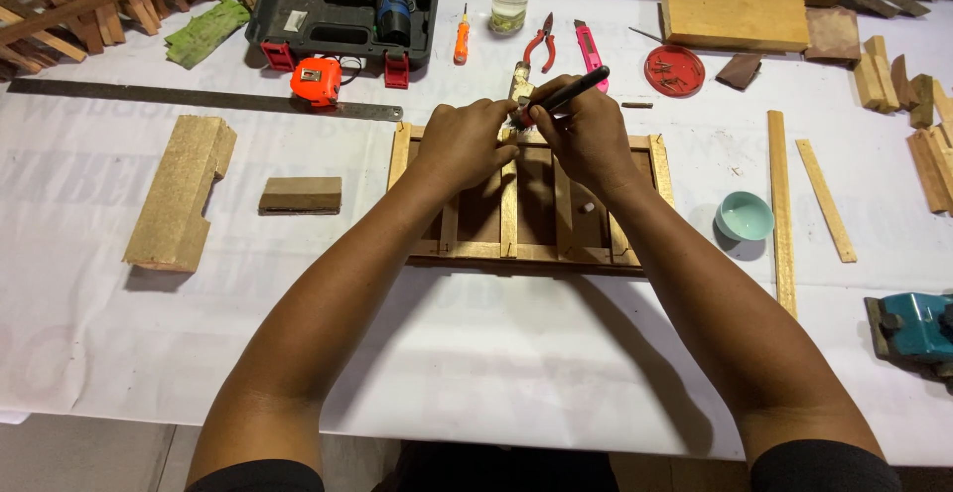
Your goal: Apply wood glue with a brush to join wooden strips and sand the surfaces.
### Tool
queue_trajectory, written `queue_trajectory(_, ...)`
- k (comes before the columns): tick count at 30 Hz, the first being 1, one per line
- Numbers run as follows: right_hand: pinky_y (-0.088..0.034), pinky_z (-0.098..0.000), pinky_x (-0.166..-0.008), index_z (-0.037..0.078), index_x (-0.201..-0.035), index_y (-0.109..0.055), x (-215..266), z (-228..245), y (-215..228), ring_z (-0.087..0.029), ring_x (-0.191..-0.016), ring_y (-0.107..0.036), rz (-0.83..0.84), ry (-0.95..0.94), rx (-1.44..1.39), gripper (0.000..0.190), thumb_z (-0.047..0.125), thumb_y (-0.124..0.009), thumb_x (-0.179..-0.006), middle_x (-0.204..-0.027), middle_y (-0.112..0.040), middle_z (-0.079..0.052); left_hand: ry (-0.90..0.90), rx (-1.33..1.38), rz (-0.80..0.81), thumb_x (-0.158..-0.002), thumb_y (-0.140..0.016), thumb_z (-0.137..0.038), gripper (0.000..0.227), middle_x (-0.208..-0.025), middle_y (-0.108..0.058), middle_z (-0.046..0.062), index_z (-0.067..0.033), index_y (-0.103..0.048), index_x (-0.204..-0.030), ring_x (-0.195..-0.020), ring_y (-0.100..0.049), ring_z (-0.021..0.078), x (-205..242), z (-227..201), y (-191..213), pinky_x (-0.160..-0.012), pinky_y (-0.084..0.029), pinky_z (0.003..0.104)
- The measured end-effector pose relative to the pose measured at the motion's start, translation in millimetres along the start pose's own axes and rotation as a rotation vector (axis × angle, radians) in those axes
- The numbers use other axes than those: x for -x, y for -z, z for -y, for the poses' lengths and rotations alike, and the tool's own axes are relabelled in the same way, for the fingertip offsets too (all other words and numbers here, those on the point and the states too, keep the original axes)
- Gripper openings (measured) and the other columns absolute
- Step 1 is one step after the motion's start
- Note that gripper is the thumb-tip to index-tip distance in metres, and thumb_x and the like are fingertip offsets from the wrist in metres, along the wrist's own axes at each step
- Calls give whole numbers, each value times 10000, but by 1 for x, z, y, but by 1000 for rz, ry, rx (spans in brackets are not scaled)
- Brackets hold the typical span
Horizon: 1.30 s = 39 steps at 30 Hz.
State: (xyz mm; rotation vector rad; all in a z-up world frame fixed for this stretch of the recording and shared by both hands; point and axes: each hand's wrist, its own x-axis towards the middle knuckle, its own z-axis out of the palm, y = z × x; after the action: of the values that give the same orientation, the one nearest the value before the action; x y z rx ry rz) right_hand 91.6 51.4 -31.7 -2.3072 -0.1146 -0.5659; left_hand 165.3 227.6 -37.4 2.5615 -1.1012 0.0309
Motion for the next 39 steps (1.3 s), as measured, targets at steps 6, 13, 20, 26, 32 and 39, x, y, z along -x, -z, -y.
queue_trajectory(6,-615,-313,-838,14,-1122,-665,8,-23,-10,-194,-967,-782,-6,65,-72,158,86,-708,-987,-1006,-784,-94,32,-161,146,-784,-848,-389,569,-1140,-686,88,-117,-660,-1248,-1036,-686,281,2,-8,-14,-966,-426,493)
queue_trajectory(13,-573,-291,-781,-5,-1082,-684,11,-28,-2,-170,-873,-715,7,-184,-312,161,123,-723,-993,-939,-759,-113,23,-200,143,-827,-821,-323,535,-1124,-697,83,-122,-644,-1290,-1025,-690,269,1,-10,-20,-972,-414,500)
queue_trajectory(20,-575,-269,-760,11,-1072,-682,10,-25,-5,-118,-862,-741,0,-90,-163,151,119,-702,-969,-916,-765,-73,21,-203,134,-832,-806,-285,499,-1148,-696,88,-113,-652,-1274,-1052,-683,276,1,-11,-19,-997,-403,518)
queue_trajectory(26,-574,-289,-772,10,-1062,-679,15,-30,-1,-131,-855,-726,-19,-93,-228,145,122,-715,-977,-911,-760,-89,8,-217,99,-869,-743,-214,455,-1161,-702,92,-131,-648,-1306,-1061,-685,280,-3,-8,-29,-1017,-392,543)
queue_trajectory(32,-601,-329,-770,4,-1017,-670,18,-10,15,-208,-867,-769,-20,-2,29,110,86,-708,-954,-903,-766,-122,-12,-269,88,-854,-733,-199,561,-1176,-696,98,-163,-596,-1396,-1054,-684,280,-1,-11,-28,-1036,-376,558)
queue_trajectory(39,-625,-308,-814,18,-1059,-651,31,-9,38,-189,-919,-797,-51,-30,-39,105,103,-670,-1001,-931,-785,-88,-100,-106,-32,-883,-734,-287,504,-1214,-703,72,-169,-616,-1359,-1066,-689,266,-7,-36,-24,-1003,-400,525)
